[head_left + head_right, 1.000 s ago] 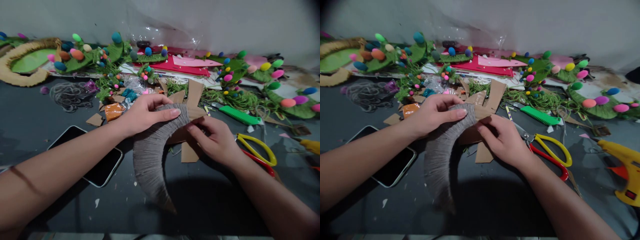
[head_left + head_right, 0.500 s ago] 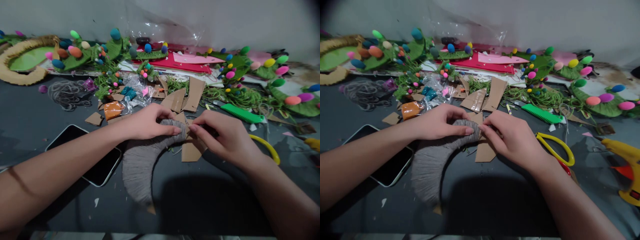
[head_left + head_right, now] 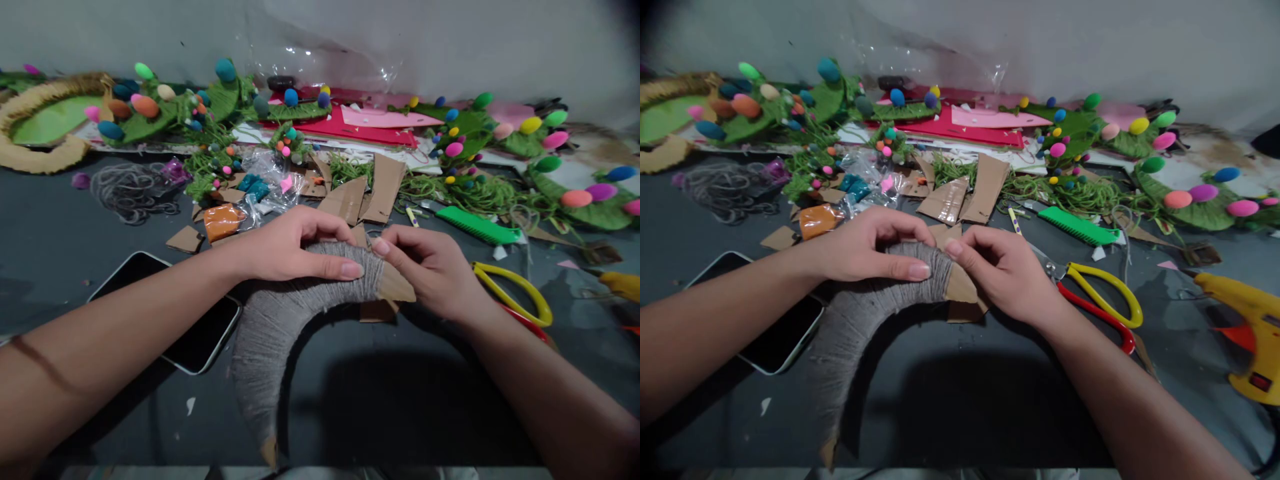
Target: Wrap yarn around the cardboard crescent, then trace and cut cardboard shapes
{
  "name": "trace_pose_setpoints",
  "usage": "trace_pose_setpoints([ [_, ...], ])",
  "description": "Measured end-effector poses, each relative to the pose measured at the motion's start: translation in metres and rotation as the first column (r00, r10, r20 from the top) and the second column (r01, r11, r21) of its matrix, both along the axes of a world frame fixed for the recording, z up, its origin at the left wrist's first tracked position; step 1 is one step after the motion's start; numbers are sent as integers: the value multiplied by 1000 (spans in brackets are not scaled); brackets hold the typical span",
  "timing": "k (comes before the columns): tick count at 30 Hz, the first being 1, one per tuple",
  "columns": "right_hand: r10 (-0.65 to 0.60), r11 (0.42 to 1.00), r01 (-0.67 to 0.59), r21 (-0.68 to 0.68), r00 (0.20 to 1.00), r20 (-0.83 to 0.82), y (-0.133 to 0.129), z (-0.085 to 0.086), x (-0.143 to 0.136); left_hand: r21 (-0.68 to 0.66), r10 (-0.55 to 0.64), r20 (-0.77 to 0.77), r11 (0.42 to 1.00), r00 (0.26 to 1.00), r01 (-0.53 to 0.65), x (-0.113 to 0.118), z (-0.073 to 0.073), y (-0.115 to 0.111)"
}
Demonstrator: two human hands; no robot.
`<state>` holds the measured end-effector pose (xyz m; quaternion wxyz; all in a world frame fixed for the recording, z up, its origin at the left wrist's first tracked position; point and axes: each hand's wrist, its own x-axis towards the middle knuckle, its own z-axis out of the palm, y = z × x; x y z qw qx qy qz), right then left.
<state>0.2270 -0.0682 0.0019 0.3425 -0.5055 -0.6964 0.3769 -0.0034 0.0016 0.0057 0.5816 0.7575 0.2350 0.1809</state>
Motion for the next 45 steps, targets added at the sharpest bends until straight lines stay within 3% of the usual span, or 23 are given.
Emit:
trace_pose_setpoints([
  [5,-60,993,69,92,994,-97,-4,-9,-8,-129,195,77,974,978,-184,3,-1,-1],
  [8,-93,977,101,189,994,-53,-8,-16,-9,-168,326,89,936,941,-308,4,-3,-1],
  [13,-58,952,1,306,982,177,-13,-11,-8,-86,412,90,910,907,-405,4,-4,1],
  [17,-82,934,-13,358,965,248,-15,-3,-6,11,445,39,895,895,-445,5,-5,2],
  [21,-90,925,-57,374,928,362,-15,2,1,77,396,-15,916,918,-394,7,-8,1],
  [25,-5,903,-200,381,881,474,-11,7,9,128,314,-101,945,944,-301,8,-9,0],
  [31,133,898,-275,343,913,385,-7,12,18,80,133,-174,989,976,-121,7,-4,-5],
  [39,115,952,-177,248,963,244,-4,12,18,79,-12,-174,997,985,26,4,0,-3],
  [45,118,993,-116,-23,983,143,-4,17,16,68,-60,-123,995,991,68,3,-2,-2],
])
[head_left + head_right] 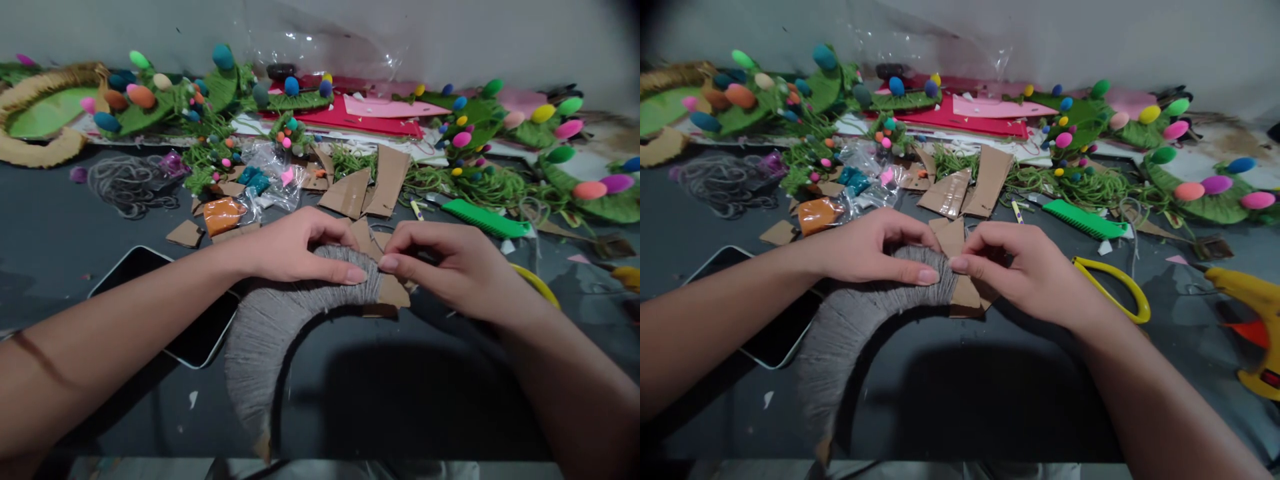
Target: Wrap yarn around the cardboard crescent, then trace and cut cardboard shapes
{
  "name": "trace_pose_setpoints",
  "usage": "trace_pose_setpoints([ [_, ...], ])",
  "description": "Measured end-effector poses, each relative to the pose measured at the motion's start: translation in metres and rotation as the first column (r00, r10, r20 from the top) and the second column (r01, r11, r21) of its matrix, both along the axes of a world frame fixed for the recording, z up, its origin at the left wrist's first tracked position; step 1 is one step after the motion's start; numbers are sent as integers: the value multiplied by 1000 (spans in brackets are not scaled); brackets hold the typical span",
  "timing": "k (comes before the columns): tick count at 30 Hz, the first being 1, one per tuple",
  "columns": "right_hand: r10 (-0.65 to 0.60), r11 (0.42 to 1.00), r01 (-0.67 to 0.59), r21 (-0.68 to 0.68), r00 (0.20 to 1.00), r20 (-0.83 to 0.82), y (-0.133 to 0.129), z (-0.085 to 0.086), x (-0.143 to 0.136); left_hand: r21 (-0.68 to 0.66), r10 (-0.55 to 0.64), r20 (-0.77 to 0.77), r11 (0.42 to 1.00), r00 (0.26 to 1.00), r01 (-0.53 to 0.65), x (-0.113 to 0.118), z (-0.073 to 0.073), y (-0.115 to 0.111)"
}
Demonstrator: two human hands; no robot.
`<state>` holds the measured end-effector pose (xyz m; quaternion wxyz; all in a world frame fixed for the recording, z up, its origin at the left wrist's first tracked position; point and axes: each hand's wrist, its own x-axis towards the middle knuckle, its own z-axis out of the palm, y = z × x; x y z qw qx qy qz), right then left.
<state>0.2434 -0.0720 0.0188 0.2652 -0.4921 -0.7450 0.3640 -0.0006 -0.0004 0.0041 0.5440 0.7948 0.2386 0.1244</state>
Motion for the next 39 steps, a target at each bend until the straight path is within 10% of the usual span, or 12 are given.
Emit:
trace_pose_setpoints([
  [6,-7,984,-20,-178,989,-149,1,-1,-3,-100,-24,77,994,997,32,-3,2,0],
  [14,-74,986,94,136,987,-140,2,-18,-15,-375,319,204,899,926,-227,0,0,1],
  [24,-96,966,57,250,985,145,-8,-18,-20,-162,553,96,829,828,-535,7,-3,1],
  [39,-38,925,-112,363,924,381,-5,-8,1,-65,159,-129,984,979,-169,0,-4,2],
])
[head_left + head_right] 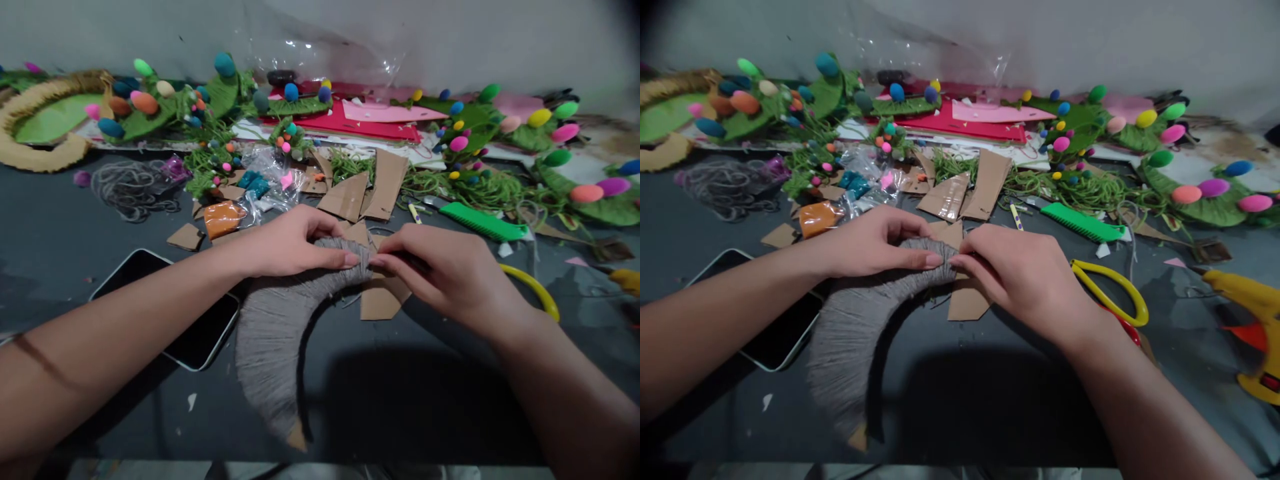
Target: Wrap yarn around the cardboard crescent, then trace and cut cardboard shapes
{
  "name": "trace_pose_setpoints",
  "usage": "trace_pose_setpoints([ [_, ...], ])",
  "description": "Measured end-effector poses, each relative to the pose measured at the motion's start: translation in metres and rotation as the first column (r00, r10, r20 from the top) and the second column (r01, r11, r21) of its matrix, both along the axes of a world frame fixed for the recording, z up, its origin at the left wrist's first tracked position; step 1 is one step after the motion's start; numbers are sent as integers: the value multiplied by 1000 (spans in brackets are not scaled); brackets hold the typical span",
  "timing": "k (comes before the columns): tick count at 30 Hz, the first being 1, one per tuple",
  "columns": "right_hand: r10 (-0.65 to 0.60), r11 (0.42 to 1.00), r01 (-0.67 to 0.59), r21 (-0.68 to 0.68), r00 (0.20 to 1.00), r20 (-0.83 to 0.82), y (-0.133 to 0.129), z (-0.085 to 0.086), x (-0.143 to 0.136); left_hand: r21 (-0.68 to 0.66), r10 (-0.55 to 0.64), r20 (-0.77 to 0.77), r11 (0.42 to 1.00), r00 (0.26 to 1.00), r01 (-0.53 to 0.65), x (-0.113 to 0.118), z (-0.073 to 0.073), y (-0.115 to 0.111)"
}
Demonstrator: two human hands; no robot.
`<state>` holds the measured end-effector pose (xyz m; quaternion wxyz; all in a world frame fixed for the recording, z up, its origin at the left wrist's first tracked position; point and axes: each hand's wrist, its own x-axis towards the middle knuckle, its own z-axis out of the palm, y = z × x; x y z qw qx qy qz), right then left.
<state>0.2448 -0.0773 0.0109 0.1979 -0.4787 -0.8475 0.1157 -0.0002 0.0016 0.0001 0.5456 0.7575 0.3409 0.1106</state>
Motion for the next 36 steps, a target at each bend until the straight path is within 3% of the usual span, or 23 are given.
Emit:
trace_pose_setpoints([
  [4,13,998,-20,-56,992,-122,3,2,0,34,-147,28,989,989,146,-3,5,1],
  [8,-36,989,-1,-148,969,-246,5,3,-3,75,-162,64,985,985,157,-4,6,1],
  [13,-130,978,68,-198,938,-320,6,1,-4,-9,-58,137,998,989,60,-4,7,-1],
  [19,-121,984,63,-165,920,-373,4,-7,-9,-132,112,240,988,964,-82,-2,7,-2],
  [24,-64,993,28,-113,943,-326,2,-15,-14,-171,306,231,947,924,-271,1,3,-2],
  [29,-91,987,53,-150,963,-255,-1,-11,-14,-12,351,167,935,921,-354,4,-1,0],
  [36,-58,996,52,-73,994,-89,-4,-3,-7,92,265,99,957,959,-274,5,-5,-2],
])
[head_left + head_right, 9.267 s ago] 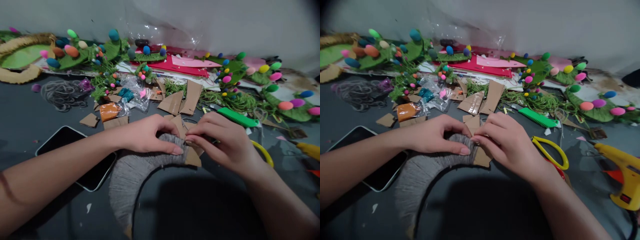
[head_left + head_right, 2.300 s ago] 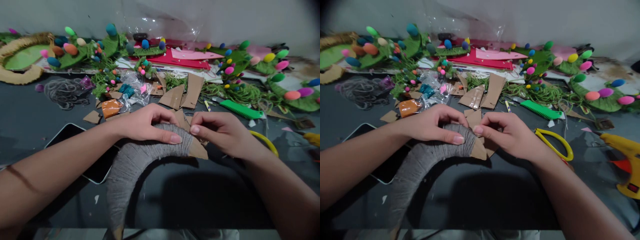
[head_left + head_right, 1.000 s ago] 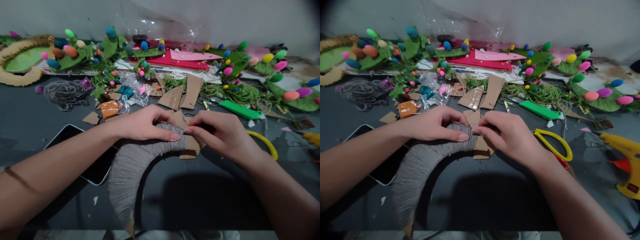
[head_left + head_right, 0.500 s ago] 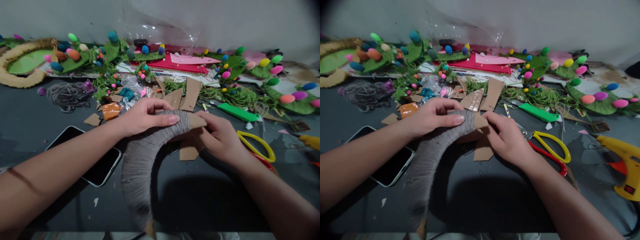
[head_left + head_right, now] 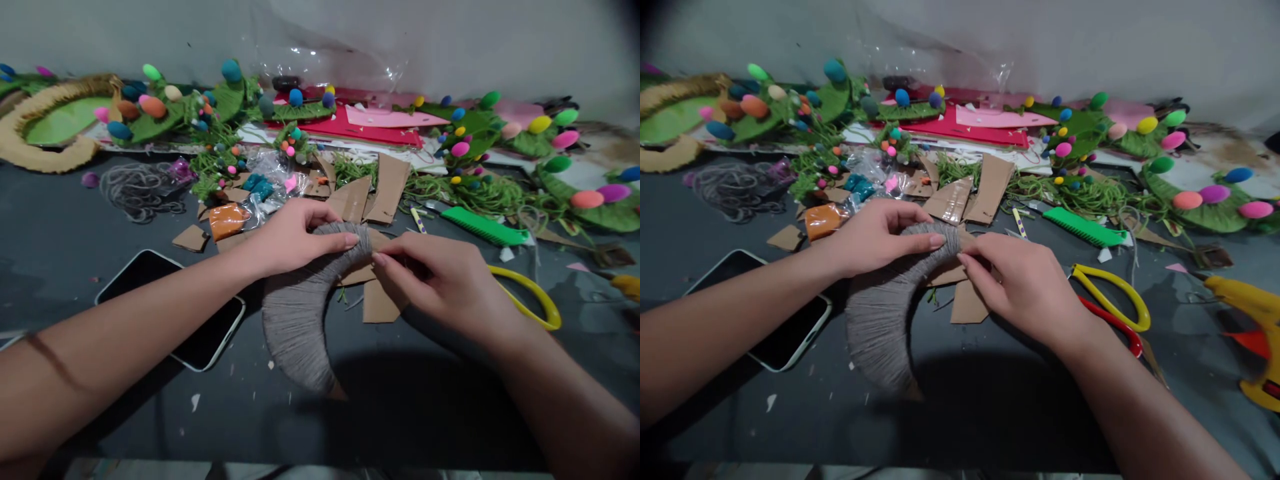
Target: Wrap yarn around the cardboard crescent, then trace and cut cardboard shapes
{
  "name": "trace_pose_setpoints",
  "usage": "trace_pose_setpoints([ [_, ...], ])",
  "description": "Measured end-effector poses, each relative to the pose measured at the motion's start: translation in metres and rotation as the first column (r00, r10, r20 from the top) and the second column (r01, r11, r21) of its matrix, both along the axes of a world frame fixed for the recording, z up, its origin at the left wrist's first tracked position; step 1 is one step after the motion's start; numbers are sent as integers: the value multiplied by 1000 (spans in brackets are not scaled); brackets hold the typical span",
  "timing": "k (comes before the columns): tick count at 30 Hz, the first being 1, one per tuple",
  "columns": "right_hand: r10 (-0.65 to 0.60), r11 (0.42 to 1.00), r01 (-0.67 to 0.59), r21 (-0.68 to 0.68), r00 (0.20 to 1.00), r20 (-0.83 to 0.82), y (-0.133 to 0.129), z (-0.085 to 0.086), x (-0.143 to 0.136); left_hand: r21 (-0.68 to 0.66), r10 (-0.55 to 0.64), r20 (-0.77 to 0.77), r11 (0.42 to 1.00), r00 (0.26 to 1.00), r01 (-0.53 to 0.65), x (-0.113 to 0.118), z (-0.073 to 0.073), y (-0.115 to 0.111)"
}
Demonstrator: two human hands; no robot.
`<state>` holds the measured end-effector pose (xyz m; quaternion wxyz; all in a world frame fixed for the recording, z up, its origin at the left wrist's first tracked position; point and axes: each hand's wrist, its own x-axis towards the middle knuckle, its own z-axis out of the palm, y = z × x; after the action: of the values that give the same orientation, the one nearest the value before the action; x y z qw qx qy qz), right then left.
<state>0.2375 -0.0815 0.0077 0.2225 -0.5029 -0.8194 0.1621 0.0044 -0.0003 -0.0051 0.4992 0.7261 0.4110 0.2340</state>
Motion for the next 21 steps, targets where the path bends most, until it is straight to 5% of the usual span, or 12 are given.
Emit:
trace_pose_setpoints([
  [10,130,992,-128,20,988,-87,8,2,10,-40,-246,-66,969,967,244,0,6,-3],
  [16,-71,966,-5,-257,956,-284,4,5,6,0,-328,-89,944,941,329,-1,13,-3],
  [21,-164,933,23,-359,915,-368,5,5,5,11,-310,-106,950,945,313,-1,11,-3],
])
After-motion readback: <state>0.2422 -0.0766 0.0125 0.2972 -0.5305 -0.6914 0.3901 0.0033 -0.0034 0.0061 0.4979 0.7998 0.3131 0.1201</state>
